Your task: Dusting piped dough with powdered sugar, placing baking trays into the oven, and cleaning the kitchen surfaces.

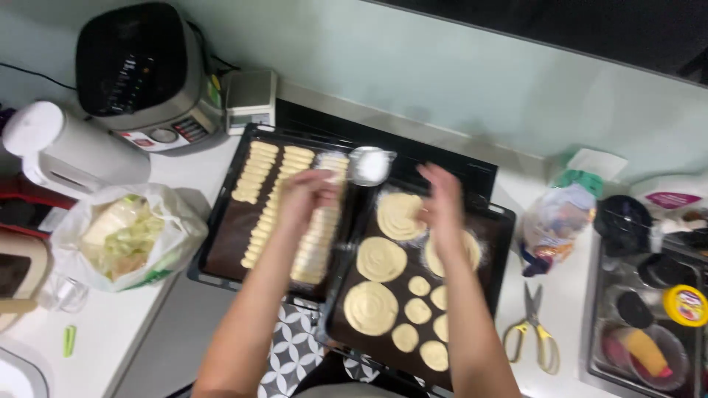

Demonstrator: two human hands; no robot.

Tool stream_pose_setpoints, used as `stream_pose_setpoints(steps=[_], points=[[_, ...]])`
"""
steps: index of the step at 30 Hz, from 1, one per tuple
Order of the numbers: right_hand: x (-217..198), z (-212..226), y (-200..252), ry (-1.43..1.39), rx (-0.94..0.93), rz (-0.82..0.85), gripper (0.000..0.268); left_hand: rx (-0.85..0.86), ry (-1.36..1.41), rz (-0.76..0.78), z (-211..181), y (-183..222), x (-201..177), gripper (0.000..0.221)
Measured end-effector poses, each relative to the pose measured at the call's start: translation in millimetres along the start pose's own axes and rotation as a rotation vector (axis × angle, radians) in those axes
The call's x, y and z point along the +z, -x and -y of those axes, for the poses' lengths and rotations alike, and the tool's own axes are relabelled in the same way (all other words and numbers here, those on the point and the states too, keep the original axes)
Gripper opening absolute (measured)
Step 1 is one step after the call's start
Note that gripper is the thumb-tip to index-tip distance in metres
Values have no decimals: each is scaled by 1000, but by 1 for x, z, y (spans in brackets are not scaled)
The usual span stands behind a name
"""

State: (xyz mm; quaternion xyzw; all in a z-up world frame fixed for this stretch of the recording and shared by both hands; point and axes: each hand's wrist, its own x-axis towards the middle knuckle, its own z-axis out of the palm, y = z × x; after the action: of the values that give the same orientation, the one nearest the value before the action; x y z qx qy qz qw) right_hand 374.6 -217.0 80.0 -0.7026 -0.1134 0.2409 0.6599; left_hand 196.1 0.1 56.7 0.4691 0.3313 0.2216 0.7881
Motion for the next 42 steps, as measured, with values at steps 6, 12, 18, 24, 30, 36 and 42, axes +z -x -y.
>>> stream_pose_setpoints(steps=[6,12,18,24,30,36,42], points=[[198,-42,-96,-259,65,490,82,79,-29,-244,-47,-53,-137,18],[272,-74,-154,-182,74,635,95,16,19,-308,-32,-117,-195,13],[285,-77,-170,-48,207,443,99,-21,-8,-289,-49,-127,-185,12],[278,-65,-144,-89,63,547,98,-4,16,-242,-51,-115,-197,13],[280,-55,-110,-40,98,670,99,4,-7,-231,-55,-80,-202,14],[276,-65,-97,-49,51,680,102,24,-41,-272,-51,-53,-204,14],[265,-60,-62,-80,18,762,102,11,-24,-272,-40,-18,-214,14]])
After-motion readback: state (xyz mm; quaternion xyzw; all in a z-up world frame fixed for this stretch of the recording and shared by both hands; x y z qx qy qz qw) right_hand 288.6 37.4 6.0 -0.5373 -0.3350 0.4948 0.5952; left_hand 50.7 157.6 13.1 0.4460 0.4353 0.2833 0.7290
